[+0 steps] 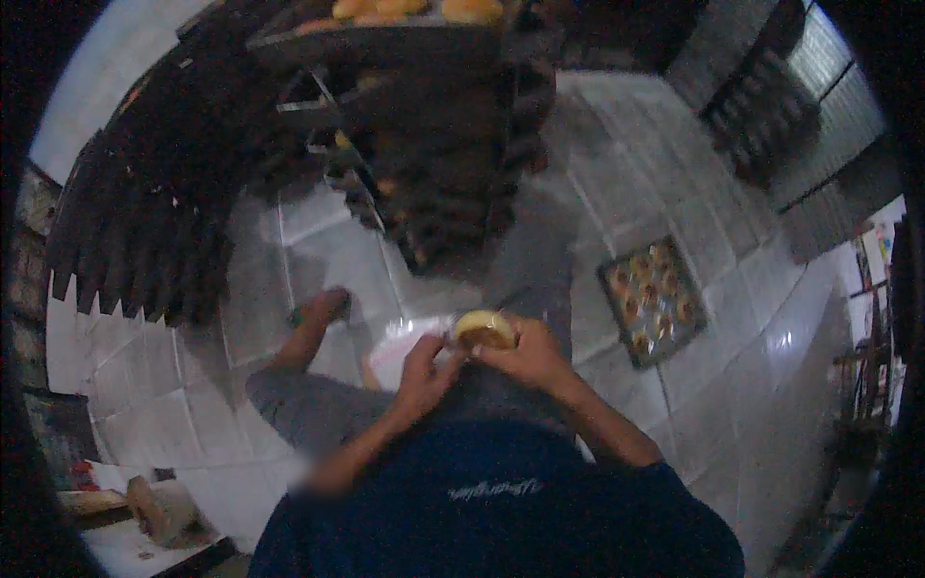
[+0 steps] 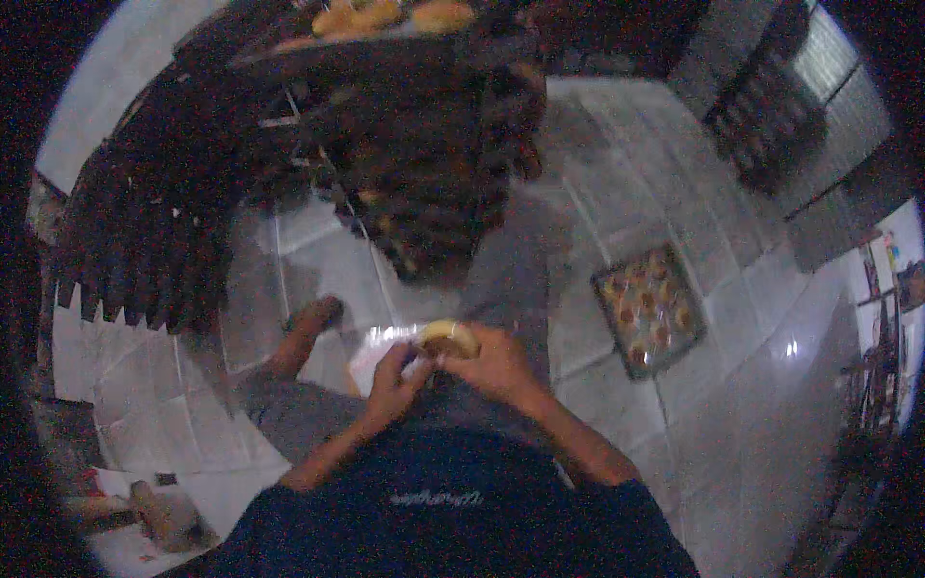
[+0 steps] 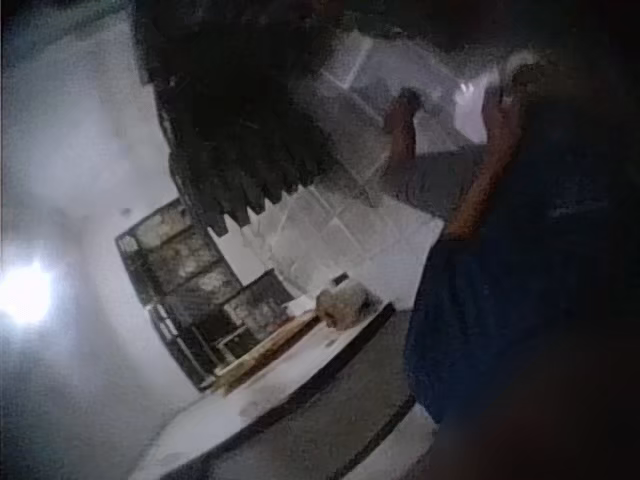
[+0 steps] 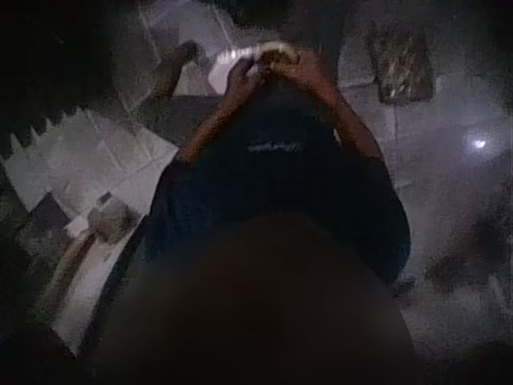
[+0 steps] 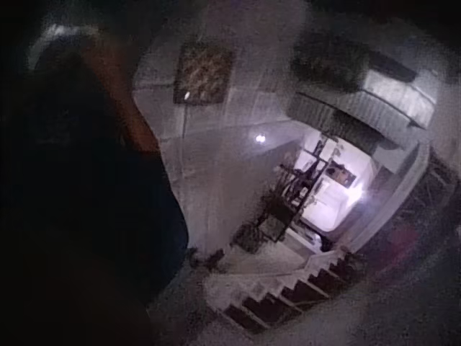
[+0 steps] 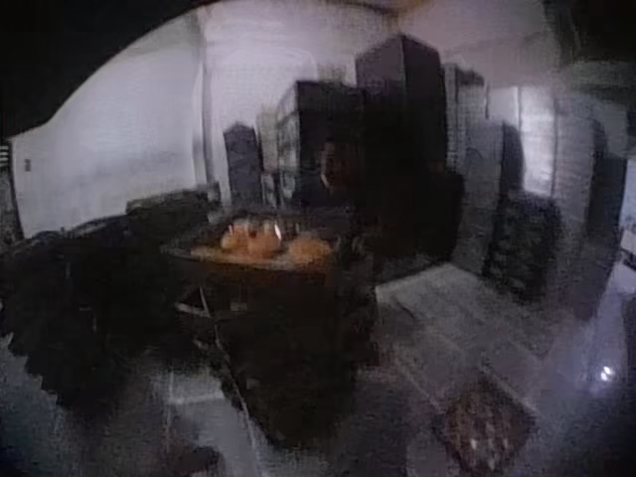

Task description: The person repeatedly picks buns from a metal tray, places each into a clear plastic bag, and seals the bag. The person then places the packaged buns onto a tray on the floor. The process is repeated for multiple buns.

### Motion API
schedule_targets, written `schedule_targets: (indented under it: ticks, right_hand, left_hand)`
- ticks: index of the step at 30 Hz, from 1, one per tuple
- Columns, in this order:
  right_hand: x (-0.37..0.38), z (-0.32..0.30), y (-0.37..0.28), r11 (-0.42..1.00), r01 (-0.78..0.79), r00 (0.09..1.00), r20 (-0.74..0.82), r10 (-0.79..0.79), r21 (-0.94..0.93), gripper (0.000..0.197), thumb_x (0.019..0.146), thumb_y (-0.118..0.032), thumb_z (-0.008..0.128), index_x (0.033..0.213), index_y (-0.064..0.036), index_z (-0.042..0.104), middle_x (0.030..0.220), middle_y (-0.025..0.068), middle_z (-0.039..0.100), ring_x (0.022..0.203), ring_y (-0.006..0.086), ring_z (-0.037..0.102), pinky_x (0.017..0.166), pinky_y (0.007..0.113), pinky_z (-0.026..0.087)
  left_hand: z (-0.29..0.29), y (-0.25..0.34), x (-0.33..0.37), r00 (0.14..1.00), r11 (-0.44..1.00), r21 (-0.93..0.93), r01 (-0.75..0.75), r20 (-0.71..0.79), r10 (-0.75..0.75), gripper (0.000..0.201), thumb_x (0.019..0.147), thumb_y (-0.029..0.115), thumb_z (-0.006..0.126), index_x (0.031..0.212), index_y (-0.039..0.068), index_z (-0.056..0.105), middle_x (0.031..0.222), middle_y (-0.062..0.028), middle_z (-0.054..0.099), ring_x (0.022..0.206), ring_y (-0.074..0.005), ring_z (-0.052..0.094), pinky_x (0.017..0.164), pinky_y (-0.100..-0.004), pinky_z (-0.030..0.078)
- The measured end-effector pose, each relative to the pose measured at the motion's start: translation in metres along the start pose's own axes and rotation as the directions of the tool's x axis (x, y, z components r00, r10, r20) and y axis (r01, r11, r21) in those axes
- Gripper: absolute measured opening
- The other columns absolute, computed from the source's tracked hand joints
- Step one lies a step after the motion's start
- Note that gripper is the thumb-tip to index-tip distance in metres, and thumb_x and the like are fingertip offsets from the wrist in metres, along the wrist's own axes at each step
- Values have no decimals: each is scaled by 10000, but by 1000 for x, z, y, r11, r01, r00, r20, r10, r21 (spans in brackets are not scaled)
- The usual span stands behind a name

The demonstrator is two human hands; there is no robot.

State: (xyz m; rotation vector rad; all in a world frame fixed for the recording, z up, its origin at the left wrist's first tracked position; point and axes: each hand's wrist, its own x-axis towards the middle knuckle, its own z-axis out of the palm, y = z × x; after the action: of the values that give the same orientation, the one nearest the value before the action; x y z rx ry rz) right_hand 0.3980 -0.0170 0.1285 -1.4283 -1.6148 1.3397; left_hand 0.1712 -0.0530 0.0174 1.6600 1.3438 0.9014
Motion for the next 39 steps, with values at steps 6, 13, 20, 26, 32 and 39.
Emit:
schedule_targets:
  ticks: [6, 13, 20, 26, 32, 39]
  right_hand:
    - [155, -147, -191, 241, 471, 154, -189, -970, -849, 526, 824, -297, 810, 1282, -89, 658, 1166, 146, 735, 1045, 361, 726, 900, 450, 583]
    - [233, -147, -242, 80, 720, 206, 102, -973, -689, 496, 901, -346, 819, 1266, -34, 699, 1209, 163, 742, 1098, 311, 727, 965, 380, 561]
    - [84, 115, 4, 602, 658, 625, 774, -103, -452, 525, 794, -514, 811, 1035, -49, 768, 970, 199, 752, 916, 384, 726, 837, 485, 572]
    - [103, 104, 35, 990, 11, 984, 177, -35, 139, 296, 872, -300, 823, 996, -32, 805, 880, 77, 775, 740, 134, 691, 665, 325, 548]
    - [102, 86, -82, 989, -72, 955, 277, 106, -131, 297, 899, -313, 830, 921, -19, 795, 727, 26, 724, 672, 110, 661, 618, 307, 527]
    - [281, -44, -292, 217, 799, 402, 230, -886, -561, 393, 986, -410, 680, 954, -24, 750, 819, 21, 697, 749, 116, 608, 661, 318, 488]
  left_hand:
    - [-45, -54, -41, 987, 476, 879, -16, 89, -130, 421, 900, 213, 676, 1299, 80, 675, 1417, -148, 596, 1204, -412, 576, 1048, -613, 444]
    - [-46, -60, -46, 993, 619, 780, -89, 18, 119, 450, 819, 163, 689, 1258, 64, 675, 1463, -148, 561, 1296, -472, 492, 1151, -710, 295]
    - [-75, -13, -71, 977, 818, 555, -153, -40, 210, 204, 805, 126, 751, 950, 40, 636, 1223, -171, 635, 1151, -448, 556, 1020, -620, 433]
    - [-55, 64, -41, 838, 856, -95, 508, 284, -466, 381, 917, 449, 764, 1030, 97, 672, 1147, -84, 659, 1013, -284, 620, 836, -421, 499]
    - [-90, 22, 33, 831, 267, -957, -112, -237, -503, 509, 974, 336, 743, 1347, 32, 579, 1187, -27, 682, 1044, -169, 636, 936, -394, 518]
    - [-140, -152, 7, 667, 728, -562, 391, -371, -645, 216, 957, 171, 686, 1090, 1, 673, 919, -80, 701, 825, -192, 673, 711, -369, 563]
